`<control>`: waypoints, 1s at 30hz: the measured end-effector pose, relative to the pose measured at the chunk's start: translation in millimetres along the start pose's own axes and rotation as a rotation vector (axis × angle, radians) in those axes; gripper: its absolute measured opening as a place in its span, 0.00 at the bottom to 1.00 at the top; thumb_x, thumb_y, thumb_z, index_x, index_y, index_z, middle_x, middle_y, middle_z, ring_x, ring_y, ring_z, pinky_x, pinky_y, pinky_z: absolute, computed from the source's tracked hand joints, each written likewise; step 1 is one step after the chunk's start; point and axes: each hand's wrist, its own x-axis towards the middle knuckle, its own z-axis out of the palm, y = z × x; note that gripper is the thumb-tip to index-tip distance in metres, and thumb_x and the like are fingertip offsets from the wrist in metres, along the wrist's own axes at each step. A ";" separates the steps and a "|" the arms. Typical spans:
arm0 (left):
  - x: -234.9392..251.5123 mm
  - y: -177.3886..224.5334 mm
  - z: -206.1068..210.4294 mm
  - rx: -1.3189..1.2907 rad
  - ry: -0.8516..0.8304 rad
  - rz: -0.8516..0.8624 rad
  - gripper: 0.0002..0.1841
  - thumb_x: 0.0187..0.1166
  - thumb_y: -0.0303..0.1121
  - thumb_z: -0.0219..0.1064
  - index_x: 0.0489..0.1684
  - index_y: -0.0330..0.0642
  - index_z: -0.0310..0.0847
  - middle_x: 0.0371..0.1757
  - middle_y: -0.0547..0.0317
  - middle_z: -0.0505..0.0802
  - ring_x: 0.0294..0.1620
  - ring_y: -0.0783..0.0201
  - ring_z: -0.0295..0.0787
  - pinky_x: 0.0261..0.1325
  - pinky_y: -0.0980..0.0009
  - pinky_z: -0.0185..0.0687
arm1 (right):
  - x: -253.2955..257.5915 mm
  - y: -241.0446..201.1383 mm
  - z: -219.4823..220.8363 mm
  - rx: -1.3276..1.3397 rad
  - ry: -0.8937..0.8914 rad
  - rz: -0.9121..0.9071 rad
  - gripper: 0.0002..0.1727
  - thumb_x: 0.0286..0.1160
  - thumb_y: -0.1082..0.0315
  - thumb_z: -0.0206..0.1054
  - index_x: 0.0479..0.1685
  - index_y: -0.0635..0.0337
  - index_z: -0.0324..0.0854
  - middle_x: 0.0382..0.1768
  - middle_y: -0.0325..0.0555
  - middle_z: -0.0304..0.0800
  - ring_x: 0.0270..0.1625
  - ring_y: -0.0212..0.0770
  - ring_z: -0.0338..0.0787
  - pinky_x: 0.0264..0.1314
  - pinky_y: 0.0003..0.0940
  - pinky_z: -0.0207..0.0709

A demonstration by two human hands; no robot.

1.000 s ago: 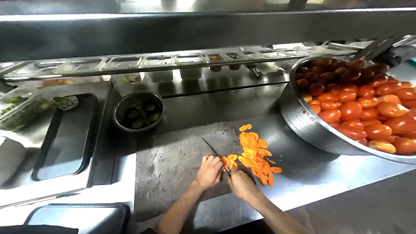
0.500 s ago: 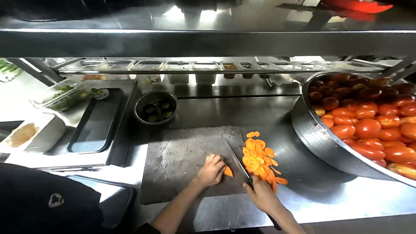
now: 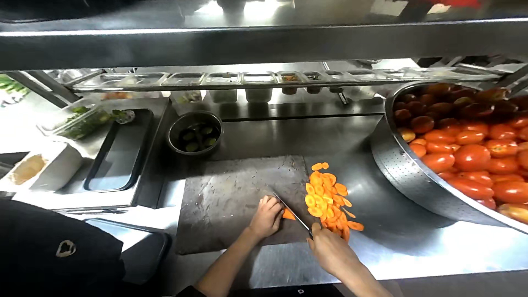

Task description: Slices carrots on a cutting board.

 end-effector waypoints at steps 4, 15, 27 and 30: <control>0.2 -1.0 1.1 -0.012 0.026 0.016 0.10 0.79 0.34 0.63 0.38 0.43 0.91 0.48 0.56 0.94 0.59 0.52 0.88 0.65 0.53 0.82 | 24.9 -6.9 6.7 0.017 0.026 -0.005 0.22 0.93 0.58 0.53 0.71 0.68 0.70 0.57 0.66 0.86 0.63 0.64 0.90 0.64 0.57 0.82; -3.5 -1.1 3.4 -0.050 0.028 0.016 0.11 0.82 0.34 0.61 0.39 0.44 0.90 0.48 0.57 0.94 0.59 0.54 0.88 0.64 0.55 0.82 | 6.1 4.4 5.5 0.041 -0.011 -0.010 0.23 0.92 0.56 0.54 0.70 0.69 0.70 0.55 0.67 0.87 0.63 0.63 0.90 0.66 0.56 0.81; -5.8 1.6 2.6 -0.015 0.064 0.002 0.09 0.80 0.33 0.63 0.40 0.43 0.91 0.48 0.56 0.94 0.58 0.53 0.89 0.64 0.56 0.83 | 9.0 1.0 7.1 0.057 0.020 -0.036 0.26 0.92 0.55 0.54 0.72 0.70 0.69 0.55 0.66 0.87 0.63 0.63 0.89 0.67 0.56 0.80; -5.3 2.6 3.0 -0.010 0.039 -0.014 0.08 0.79 0.33 0.66 0.40 0.44 0.92 0.48 0.57 0.94 0.59 0.52 0.88 0.63 0.54 0.83 | 26.1 -5.5 10.7 0.048 0.042 -0.050 0.26 0.92 0.56 0.54 0.75 0.69 0.67 0.56 0.66 0.87 0.62 0.62 0.90 0.67 0.56 0.81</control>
